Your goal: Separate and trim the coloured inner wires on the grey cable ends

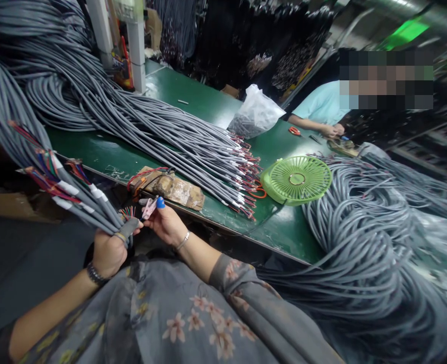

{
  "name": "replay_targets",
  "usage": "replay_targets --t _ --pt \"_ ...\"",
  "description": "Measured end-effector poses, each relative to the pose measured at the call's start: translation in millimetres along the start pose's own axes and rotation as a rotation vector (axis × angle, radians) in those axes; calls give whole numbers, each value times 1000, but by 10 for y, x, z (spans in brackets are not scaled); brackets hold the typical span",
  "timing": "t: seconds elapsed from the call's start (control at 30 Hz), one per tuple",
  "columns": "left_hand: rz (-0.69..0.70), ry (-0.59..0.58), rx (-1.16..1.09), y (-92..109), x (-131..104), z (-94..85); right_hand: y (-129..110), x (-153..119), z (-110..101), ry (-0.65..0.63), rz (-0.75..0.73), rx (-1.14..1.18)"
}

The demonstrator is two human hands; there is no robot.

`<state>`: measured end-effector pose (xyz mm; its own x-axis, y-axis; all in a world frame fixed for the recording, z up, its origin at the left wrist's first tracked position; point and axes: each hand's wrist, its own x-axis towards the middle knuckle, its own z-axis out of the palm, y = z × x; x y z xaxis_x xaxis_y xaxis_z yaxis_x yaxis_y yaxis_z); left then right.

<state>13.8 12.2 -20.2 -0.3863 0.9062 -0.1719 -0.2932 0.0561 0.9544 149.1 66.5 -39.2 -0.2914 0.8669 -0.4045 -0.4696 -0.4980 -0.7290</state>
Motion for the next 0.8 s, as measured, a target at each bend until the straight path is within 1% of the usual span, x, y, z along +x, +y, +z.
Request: replay_targets --t 0.07,0.17,0.3,0.43,0.53,0.67,0.8 --pt "13 -2 19 -17 1 -25 -7 19 36 16 30 79" --pt "19 -4 36 -28 -8 -61 3 43 60 44 23 142" --pt "3 2 41 -14 -21 -72 14 46 59 41 27 150" --pt "-15 15 18 18 -30 -65 3 -4 45 35 66 151" --pt "-22 14 10 21 -43 -90 -3 -47 15 7 107 150" --pt "-9 37 8 -8 -60 -166 10 -66 -58 -24 154 157" --pt "2 34 21 -28 -66 -224 81 -76 -166 -62 190 146"
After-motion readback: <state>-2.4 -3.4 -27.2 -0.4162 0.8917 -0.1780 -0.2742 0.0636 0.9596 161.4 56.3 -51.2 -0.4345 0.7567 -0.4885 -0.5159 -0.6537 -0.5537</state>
